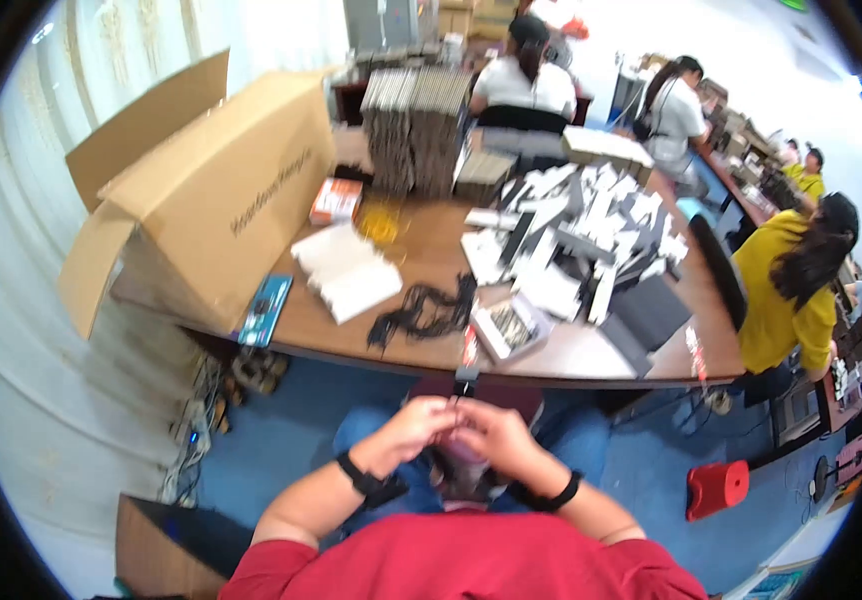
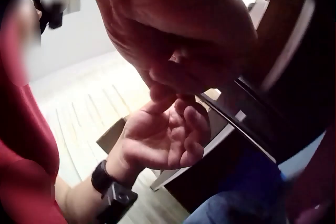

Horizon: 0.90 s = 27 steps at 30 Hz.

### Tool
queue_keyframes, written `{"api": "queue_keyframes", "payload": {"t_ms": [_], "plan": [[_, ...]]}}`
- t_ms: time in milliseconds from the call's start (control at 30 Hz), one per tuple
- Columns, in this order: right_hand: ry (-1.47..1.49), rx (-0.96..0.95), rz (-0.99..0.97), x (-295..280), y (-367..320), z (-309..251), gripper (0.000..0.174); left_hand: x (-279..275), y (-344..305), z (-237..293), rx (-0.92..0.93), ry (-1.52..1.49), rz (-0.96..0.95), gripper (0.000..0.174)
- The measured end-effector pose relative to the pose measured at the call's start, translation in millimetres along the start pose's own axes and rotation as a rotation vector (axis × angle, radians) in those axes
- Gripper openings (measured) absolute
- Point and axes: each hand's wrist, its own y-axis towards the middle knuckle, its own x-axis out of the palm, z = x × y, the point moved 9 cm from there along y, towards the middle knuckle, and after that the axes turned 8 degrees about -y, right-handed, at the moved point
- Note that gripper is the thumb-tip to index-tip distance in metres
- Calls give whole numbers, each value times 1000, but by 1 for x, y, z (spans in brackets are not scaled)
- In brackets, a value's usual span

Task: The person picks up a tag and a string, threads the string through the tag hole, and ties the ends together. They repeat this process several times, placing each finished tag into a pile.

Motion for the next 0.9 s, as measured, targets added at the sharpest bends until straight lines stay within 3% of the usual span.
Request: {"api": "queue_keyframes", "payload": {"t_ms": [33, 133, 233, 400, 433, 567, 667, 700, 800, 833, 900], "plan": [[-284, 47, -25, -1, -1, -7, 43, -9, 4, -13, -69, -11, -18, 15], [-487, -102, 121, -9, -1, -25, 22, -8, 0, -21, -160, -50, -27, 15], [-533, -180, 176, -7, -5, -26, 9, 2, -7, -25, -251, -252, -63, 18], [-493, -175, 173, -7, -10, -20, 11, 18, -22, -17, -292, -377, -114, 22], [-486, -157, 133, -7, -10, -17, 12, 18, -26, -10, -248, -235, -113, 22], [-201, -103, 83, -18, -7, -15, 11, -1, -21, 21, 260, 662, 107, 31], [293, 225, -240, -13, -7, -17, 13, 54, -34, 54, 580, 663, -78, 29], [374, 268, -249, -12, -8, -15, 15, 56, -29, 42, 425, 518, -201, 26], [397, 295, -250, -17, -9, -15, 16, 45, -21, 9, 109, 298, -248, 24], [374, 311, -256, -18, -10, -14, 13, 41, -19, 5, 121, 293, -267, 22], [109, 135, -109, -33, -10, -21, 13, 46, -22, 6, 149, 317, -268, 22]]}}
